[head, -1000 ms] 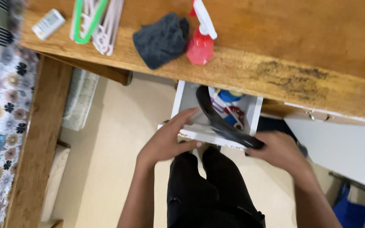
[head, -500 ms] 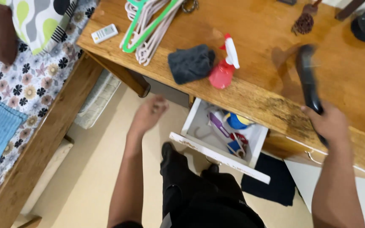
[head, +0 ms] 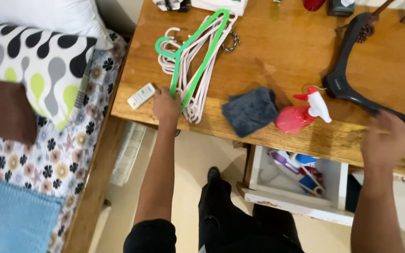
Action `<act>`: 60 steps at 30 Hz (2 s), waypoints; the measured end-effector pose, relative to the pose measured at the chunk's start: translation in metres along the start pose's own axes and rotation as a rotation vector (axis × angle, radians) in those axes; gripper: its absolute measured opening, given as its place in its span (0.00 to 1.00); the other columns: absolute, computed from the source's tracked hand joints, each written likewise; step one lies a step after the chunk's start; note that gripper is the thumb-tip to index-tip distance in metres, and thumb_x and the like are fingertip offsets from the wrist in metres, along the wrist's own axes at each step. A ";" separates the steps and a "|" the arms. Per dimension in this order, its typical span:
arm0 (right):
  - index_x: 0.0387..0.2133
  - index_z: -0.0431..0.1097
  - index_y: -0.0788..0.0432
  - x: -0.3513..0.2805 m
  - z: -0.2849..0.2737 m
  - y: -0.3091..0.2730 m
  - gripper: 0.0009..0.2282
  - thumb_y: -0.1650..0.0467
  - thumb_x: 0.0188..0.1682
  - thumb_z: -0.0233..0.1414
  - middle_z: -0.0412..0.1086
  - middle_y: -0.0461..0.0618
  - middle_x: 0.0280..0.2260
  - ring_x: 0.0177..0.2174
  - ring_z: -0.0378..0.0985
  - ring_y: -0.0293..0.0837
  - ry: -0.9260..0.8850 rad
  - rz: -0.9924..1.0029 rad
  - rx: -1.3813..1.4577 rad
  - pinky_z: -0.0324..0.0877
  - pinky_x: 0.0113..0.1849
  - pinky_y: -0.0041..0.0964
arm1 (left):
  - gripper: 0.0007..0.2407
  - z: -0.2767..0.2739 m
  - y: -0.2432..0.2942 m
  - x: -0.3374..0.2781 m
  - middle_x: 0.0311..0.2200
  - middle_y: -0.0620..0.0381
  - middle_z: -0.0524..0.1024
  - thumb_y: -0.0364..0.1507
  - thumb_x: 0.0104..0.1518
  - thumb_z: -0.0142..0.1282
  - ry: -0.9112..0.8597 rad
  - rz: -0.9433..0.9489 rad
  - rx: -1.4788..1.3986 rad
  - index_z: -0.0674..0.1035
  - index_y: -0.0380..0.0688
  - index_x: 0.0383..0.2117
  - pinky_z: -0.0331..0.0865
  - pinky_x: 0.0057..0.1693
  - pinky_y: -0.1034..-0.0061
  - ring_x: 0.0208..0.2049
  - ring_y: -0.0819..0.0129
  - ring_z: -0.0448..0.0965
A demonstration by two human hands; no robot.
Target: The person organizes clothes hangers by placing them into a drawer under a wooden table. They then pick up a spray bottle and a cloth, spray the table surface, and wipe it clean.
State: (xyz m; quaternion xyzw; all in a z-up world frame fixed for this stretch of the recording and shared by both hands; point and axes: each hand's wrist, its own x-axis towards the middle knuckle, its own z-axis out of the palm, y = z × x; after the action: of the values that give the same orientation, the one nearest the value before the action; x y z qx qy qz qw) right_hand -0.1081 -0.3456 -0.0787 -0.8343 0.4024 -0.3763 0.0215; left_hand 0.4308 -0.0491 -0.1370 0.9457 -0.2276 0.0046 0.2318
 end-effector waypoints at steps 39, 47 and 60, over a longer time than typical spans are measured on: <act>0.56 0.73 0.52 -0.123 -0.116 0.086 0.19 0.59 0.59 0.44 0.65 0.49 0.30 0.32 0.65 0.44 -1.665 0.594 0.339 0.66 0.35 0.41 | 0.23 0.040 0.149 -0.477 0.44 0.46 0.80 0.42 0.69 0.38 -0.899 -0.432 -1.086 0.70 0.40 0.63 0.75 0.45 0.73 0.37 0.65 0.80; 0.53 0.72 0.45 -0.110 -0.137 0.097 0.20 0.53 0.54 0.43 0.66 0.42 0.33 0.32 0.65 0.41 -1.848 0.648 0.236 0.66 0.34 0.41 | 0.31 0.041 0.208 -0.442 0.60 0.41 0.71 0.48 0.66 0.39 -0.905 -0.299 -0.909 0.55 0.40 0.69 0.71 0.56 0.63 0.53 0.51 0.78; 0.53 0.68 0.61 -0.161 0.107 0.099 0.23 0.55 0.56 0.48 0.72 0.60 0.45 0.45 0.75 0.57 -1.364 0.579 0.047 0.69 0.47 0.53 | 0.20 0.249 0.137 -0.356 0.52 0.33 0.75 0.36 0.63 0.38 -0.960 -0.184 -0.223 0.80 0.35 0.49 0.66 0.61 0.53 0.54 0.37 0.74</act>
State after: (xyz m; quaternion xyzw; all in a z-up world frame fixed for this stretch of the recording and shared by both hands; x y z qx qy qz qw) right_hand -0.1672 -0.3306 -0.2870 -0.7426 0.4954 0.2378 0.3828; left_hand 0.0280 -0.1145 -0.3404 0.8267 -0.2233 -0.4761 0.2000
